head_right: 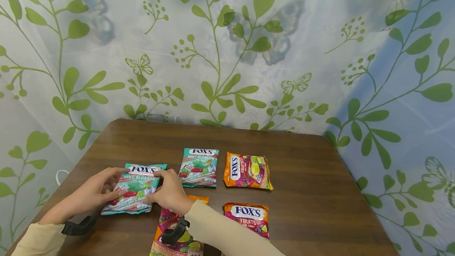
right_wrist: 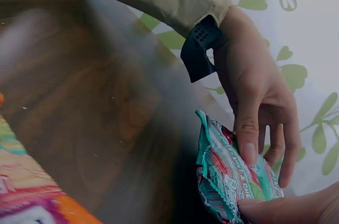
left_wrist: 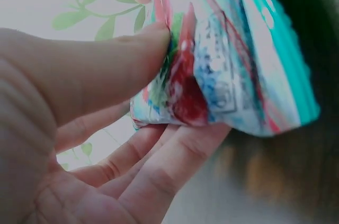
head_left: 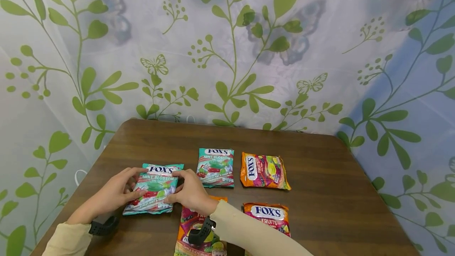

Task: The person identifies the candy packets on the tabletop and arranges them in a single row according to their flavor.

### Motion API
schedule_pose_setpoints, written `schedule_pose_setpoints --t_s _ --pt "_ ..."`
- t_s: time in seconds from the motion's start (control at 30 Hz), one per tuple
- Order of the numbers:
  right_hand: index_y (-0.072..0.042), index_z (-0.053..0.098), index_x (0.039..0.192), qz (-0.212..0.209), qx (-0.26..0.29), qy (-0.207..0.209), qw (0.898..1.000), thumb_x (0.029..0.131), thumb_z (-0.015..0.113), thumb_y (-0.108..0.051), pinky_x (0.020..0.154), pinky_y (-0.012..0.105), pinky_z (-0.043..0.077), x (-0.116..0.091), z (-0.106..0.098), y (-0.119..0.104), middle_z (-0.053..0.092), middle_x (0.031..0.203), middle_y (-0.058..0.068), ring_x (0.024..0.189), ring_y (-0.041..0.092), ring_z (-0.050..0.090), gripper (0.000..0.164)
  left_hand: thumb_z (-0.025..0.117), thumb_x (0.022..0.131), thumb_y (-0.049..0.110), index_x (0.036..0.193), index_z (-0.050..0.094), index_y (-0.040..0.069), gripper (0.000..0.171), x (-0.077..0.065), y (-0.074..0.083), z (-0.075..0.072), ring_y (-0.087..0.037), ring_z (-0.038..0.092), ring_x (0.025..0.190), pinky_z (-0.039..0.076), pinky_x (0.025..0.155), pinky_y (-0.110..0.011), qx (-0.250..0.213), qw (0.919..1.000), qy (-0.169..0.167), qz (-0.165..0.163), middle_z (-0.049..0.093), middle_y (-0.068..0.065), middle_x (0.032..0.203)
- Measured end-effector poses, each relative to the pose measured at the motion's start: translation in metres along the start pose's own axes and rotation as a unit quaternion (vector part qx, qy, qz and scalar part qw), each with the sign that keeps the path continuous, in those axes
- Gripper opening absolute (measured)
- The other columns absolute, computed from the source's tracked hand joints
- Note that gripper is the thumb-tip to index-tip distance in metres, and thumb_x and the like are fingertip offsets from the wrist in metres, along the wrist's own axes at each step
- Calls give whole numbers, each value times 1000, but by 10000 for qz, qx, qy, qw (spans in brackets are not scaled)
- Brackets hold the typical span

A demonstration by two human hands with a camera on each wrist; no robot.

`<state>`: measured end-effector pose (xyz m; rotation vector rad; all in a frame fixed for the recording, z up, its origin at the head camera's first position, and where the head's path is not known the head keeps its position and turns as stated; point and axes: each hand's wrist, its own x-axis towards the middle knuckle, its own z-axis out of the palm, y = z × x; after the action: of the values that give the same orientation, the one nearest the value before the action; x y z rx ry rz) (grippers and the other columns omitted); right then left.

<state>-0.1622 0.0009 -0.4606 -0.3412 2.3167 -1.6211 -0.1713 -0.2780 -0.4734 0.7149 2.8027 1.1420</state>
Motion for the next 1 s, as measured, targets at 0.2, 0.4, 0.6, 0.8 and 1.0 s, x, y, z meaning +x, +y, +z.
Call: schedule_pose_setpoints --t_s 0.2,0.4,0.6,0.8,1.0 --pt "-5 65 149 -119 -355 88 9993 85 96 -6 67 23 55 15 2 -3 58 127 5 77 6 61 71 91 91 11 143 61 -5 63 8 -1 -8 -13 59 87 56 67 -28 296 9995 68 0 60 -6 110" --pt "-2 63 150 -242 -308 68 9992 85 95 -4 70 22 56 35 0 -8 58 129 8 78 6 62 73 89 93 10 145 58 -8 63 18 -6 -16 -19 62 91 57 69 -28 497 9983 313 1 59 -9 110" --pt "-4 59 156 -343 -145 -58 9993 85 93 0 69 23 55 58 -4 -11 56 144 10 83 5 64 78 86 95 4 145 57 -12 60 28 -13 -22 -28 64 92 57 68 -29 631 9953 714 150 59 -15 110" --pt "-9 58 159 -223 -114 -12 9997 88 92 0 70 25 54 76 -2 -15 54 150 7 88 5 64 79 84 96 2 147 57 -11 59 39 -27 -28 -33 65 97 58 70 -29 718 9929 937 121 59 -20 115" --pt "-12 58 159 -134 -81 37 9999 87 92 2 72 25 55 93 6 -22 54 150 5 89 6 63 81 80 99 3 149 55 -12 57 47 -41 -39 -38 66 99 58 73 -29 718 9925 985 -46 59 -23 118"
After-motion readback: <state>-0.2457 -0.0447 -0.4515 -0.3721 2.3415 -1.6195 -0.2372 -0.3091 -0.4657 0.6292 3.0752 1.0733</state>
